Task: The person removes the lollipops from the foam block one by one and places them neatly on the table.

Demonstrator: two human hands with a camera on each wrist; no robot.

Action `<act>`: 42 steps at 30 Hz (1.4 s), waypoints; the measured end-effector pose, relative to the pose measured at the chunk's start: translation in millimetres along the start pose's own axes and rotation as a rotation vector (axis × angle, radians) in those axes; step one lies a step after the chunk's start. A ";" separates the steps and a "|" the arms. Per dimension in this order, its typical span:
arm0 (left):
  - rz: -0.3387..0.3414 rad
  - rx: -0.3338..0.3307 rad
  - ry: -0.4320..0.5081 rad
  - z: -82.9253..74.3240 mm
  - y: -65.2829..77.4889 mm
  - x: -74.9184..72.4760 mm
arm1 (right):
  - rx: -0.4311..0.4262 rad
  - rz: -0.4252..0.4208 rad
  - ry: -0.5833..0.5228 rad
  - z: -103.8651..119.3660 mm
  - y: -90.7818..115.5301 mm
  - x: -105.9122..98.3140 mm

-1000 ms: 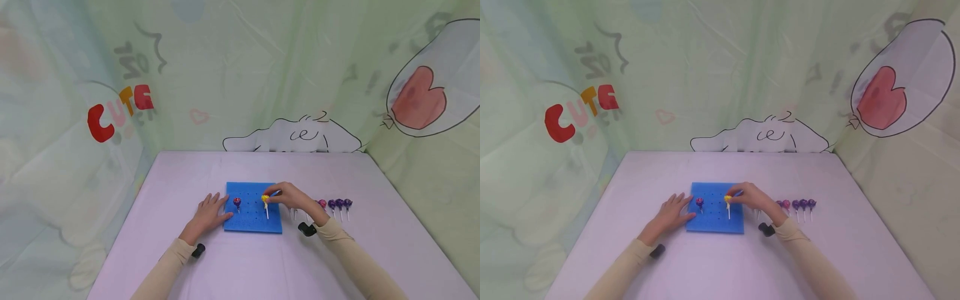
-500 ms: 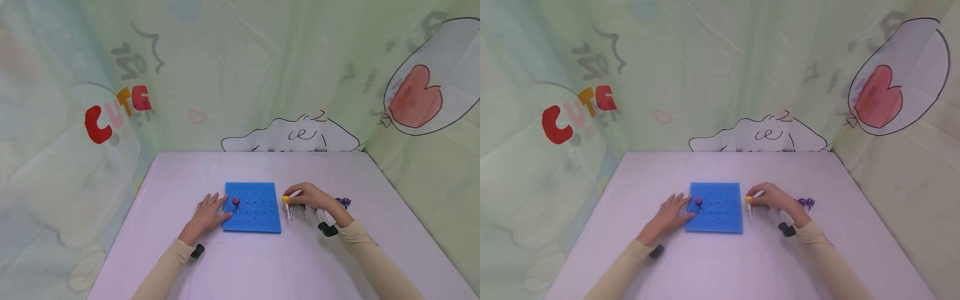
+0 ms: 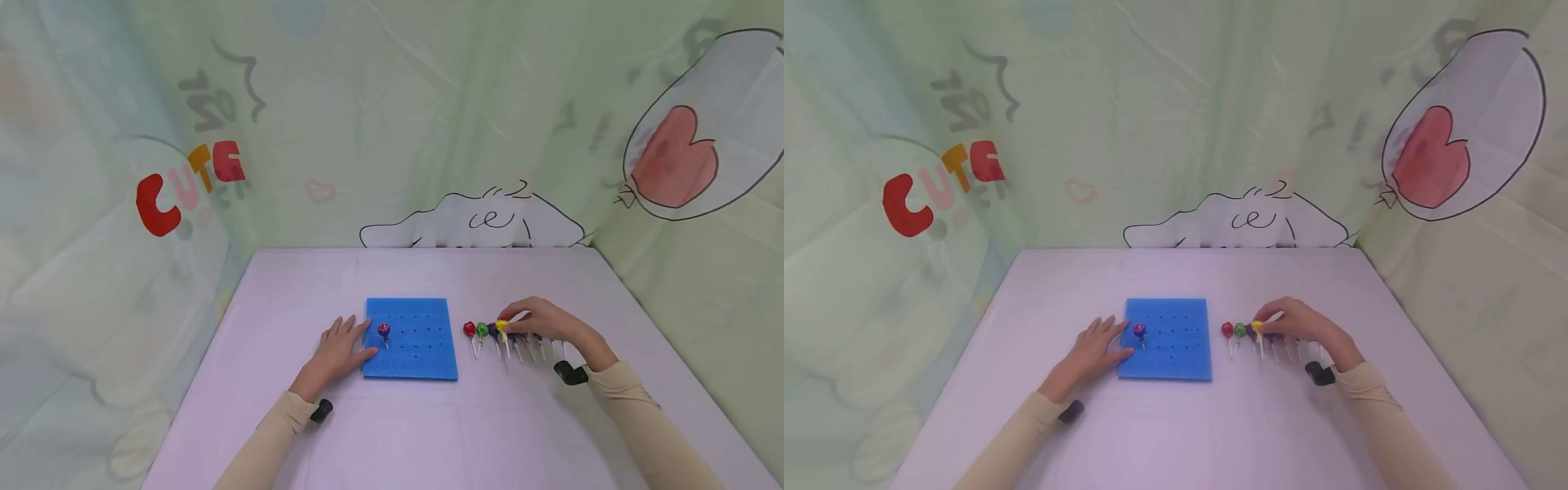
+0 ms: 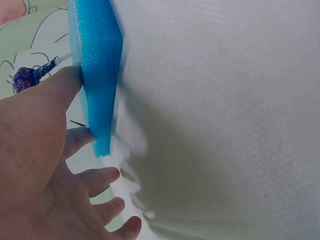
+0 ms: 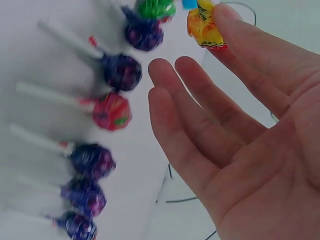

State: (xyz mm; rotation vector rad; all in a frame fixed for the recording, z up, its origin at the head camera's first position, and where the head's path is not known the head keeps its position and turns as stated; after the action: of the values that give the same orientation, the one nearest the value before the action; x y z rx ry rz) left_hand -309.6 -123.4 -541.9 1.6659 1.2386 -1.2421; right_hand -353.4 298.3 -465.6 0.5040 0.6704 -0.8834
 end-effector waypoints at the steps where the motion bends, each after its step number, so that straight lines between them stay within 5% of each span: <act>1: -0.001 0.001 -0.001 0.1 0.0 0.3 | -0.002 0.002 0.002 -2.2 1.6 -1.6; 16: 0.004 -0.003 -0.003 2.3 -0.9 1.9 | 0.015 -0.020 0.074 -24.8 24.4 -29.8; 42: 0.006 0.003 0.003 2.0 -1.3 1.6 | 0.217 -0.088 0.132 -79.0 62.8 -64.5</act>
State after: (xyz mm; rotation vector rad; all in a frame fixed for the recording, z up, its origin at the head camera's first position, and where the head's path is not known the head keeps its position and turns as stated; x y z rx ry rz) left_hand -311.4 -124.4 -544.0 1.6726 1.2333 -1.2386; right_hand -356.0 418.0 -466.1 0.7366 0.7251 -1.0185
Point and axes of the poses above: each hand's wrist, its own y-axis away from the middle knuckle, its own x-axis out of the palm, z = x × y, the point moved 1 cm from there along -y, towards the middle knuckle, and after that the axes turned 6 degrees about -y, right-handed, at the moved point
